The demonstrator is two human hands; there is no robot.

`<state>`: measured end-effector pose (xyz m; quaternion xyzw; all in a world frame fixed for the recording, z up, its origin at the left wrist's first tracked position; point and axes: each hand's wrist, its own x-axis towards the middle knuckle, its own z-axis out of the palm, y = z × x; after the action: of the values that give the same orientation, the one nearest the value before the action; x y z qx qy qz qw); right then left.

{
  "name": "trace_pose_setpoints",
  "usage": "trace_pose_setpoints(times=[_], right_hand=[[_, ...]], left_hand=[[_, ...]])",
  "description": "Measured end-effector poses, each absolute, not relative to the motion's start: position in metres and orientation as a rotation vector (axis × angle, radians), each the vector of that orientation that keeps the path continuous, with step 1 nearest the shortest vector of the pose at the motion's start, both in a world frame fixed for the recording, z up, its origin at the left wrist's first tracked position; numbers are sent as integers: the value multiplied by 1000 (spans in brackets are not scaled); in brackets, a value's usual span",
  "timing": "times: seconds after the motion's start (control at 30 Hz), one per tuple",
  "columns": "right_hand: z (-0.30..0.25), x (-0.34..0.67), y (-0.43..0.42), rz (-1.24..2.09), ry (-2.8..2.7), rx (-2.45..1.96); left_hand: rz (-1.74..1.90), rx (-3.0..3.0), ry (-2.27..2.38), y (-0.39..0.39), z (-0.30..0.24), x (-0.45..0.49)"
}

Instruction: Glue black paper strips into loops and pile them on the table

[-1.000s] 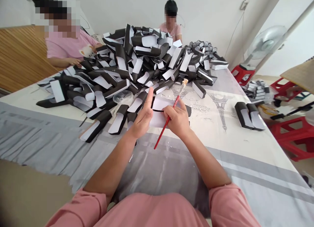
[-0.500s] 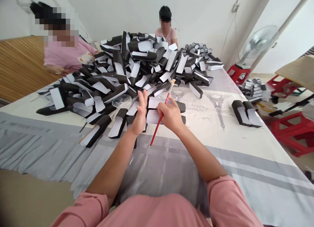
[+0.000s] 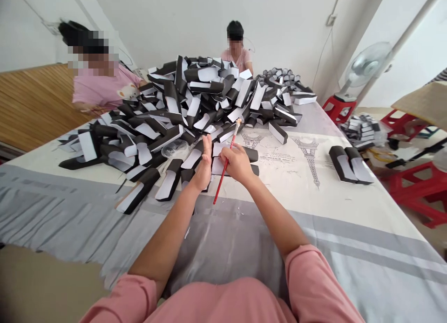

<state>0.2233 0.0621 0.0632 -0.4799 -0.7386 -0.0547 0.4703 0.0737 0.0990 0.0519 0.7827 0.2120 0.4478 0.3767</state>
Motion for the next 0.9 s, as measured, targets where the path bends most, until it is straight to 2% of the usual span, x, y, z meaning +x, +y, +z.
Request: trace_pose_setpoints(times=[0.9], right_hand=[[64, 211, 56, -321, -1696, -1048]], left_hand=[[1105, 1991, 544, 77, 67, 82]])
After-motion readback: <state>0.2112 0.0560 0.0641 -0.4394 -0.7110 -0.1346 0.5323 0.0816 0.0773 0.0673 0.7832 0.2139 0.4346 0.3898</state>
